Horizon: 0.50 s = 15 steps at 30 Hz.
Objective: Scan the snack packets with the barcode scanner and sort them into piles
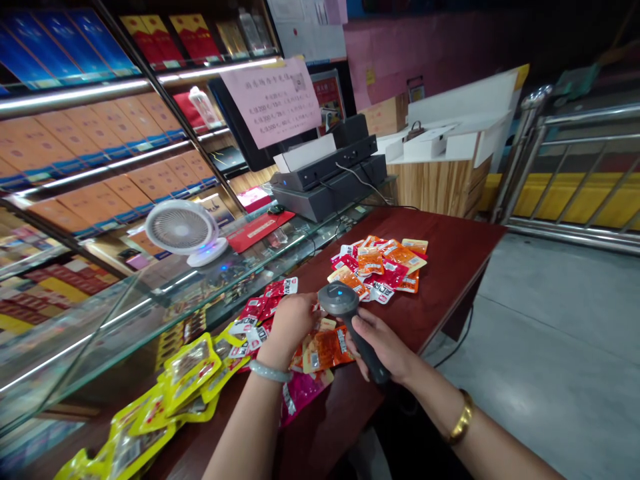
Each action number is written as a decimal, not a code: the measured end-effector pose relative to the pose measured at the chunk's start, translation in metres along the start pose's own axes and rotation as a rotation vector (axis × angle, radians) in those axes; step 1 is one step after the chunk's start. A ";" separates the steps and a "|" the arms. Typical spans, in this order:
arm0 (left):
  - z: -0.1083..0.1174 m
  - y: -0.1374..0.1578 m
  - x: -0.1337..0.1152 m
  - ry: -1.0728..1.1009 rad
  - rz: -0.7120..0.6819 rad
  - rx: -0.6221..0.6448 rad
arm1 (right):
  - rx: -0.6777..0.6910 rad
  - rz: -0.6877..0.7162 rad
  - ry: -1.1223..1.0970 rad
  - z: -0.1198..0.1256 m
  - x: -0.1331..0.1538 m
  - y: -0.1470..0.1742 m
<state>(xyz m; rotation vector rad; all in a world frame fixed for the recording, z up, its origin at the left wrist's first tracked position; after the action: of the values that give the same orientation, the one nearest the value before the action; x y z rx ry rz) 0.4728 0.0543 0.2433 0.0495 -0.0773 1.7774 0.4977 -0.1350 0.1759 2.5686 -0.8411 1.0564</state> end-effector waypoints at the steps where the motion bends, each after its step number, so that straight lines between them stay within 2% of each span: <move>1: 0.002 0.002 -0.004 -0.068 -0.003 0.031 | 0.002 -0.002 0.000 0.000 0.000 0.000; 4: 0.001 0.007 -0.019 -0.123 -0.075 0.092 | 0.005 -0.010 0.009 -0.003 0.002 0.000; 9: -0.016 0.007 -0.039 -0.014 -0.182 0.108 | -0.002 -0.001 0.034 -0.005 0.006 0.000; 15: -0.036 -0.026 -0.047 0.076 -0.192 0.194 | 0.004 0.052 -0.025 -0.003 0.006 -0.001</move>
<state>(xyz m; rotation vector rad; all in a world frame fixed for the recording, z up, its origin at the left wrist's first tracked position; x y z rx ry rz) 0.5086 0.0166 0.2046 0.1255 0.1506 1.5880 0.5005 -0.1357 0.1824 2.5817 -0.9177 1.0432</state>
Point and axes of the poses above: each hand's wrist, its own y-axis away from the middle knuckle, its own z-axis out of the back of the hand, x = y × z, the point moved 2 cm from there along -y, towards the middle knuckle, and after that the axes turned 9 degrees about -y, right-handed, at the moved point
